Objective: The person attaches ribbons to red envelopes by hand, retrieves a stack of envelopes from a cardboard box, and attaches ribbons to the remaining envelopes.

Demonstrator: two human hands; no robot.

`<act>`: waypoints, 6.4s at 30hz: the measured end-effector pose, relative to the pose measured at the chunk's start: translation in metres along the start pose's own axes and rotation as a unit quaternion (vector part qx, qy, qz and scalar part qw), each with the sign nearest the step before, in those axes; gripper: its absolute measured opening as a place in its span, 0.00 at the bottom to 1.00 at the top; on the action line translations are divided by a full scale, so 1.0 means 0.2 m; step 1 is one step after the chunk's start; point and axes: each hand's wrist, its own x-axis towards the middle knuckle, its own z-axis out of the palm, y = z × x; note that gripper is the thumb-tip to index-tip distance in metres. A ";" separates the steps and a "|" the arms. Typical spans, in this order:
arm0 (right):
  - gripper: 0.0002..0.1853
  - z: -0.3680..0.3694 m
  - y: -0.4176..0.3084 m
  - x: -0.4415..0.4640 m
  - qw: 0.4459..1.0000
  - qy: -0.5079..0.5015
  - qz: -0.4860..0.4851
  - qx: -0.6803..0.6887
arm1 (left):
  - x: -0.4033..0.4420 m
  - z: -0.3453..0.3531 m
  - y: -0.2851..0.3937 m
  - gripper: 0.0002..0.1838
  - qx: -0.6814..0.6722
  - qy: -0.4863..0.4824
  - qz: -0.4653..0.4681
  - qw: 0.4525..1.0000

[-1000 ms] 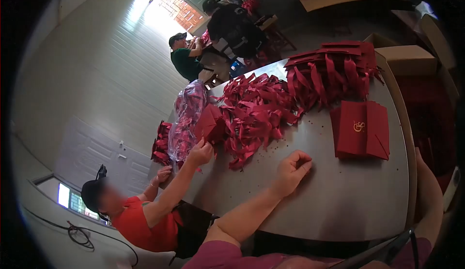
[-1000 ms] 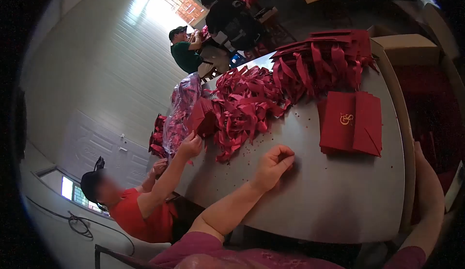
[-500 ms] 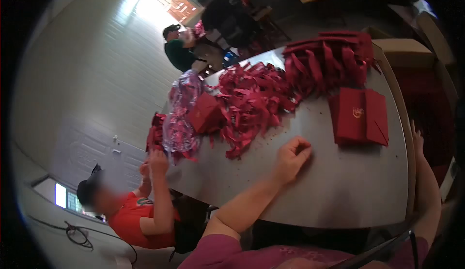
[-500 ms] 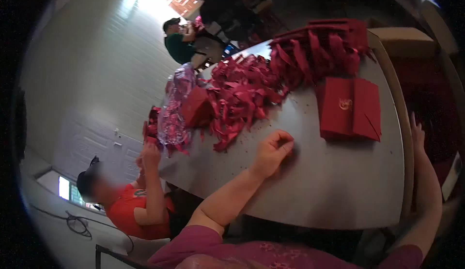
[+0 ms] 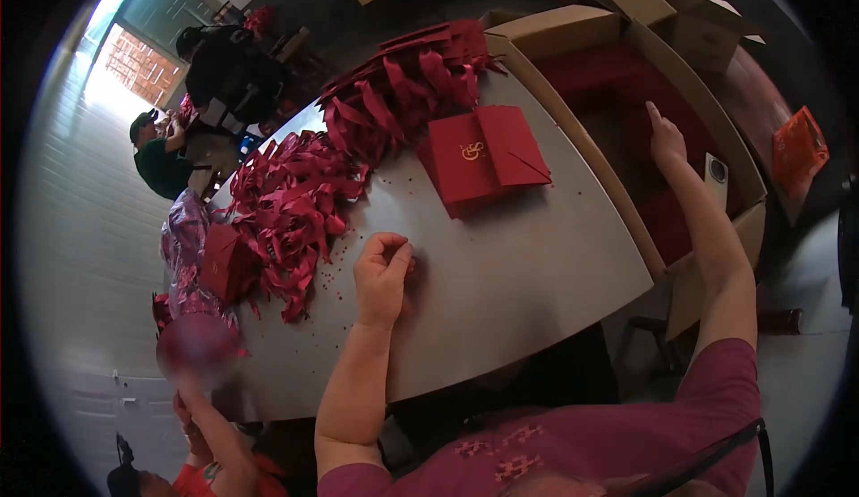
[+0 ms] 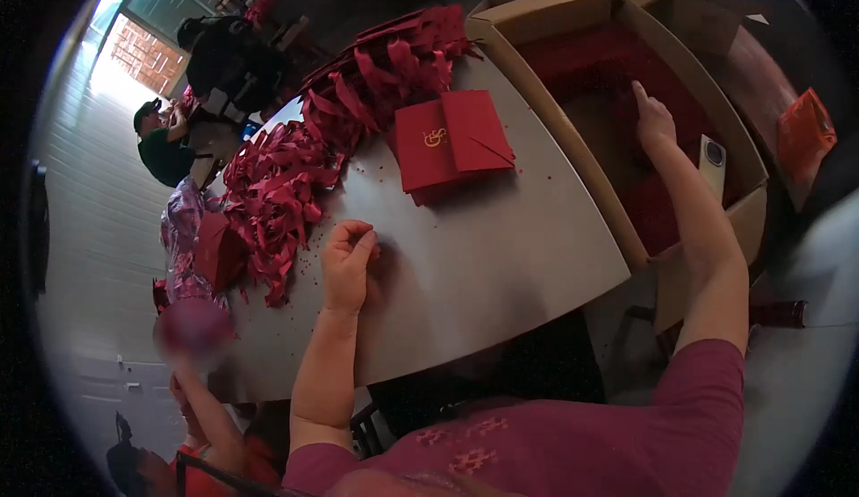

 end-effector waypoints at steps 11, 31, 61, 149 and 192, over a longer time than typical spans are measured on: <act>0.34 -0.70 0.03 -0.03 0.663 0.031 0.103 0.741 | 0.01 0.00 -0.01 0.03 0.024 0.003 0.029 0.999; 0.25 -1.20 -0.83 -0.12 0.591 -0.253 -0.147 0.752 | 0.03 -0.02 -0.07 0.03 0.014 0.002 0.037 0.999; 0.51 -0.87 -1.22 -0.47 0.877 -0.062 -0.430 0.206 | 0.03 0.00 -0.06 0.04 0.086 0.021 0.055 0.995; 0.17 -0.82 -1.31 -0.60 0.587 -0.100 -0.276 0.754 | 0.23 0.17 0.06 0.13 -0.376 0.001 -0.234 0.897; 0.10 -0.86 -1.29 -0.50 0.560 -0.123 -0.070 0.816 | 0.20 -0.15 0.09 0.03 -0.457 0.078 -0.163 0.871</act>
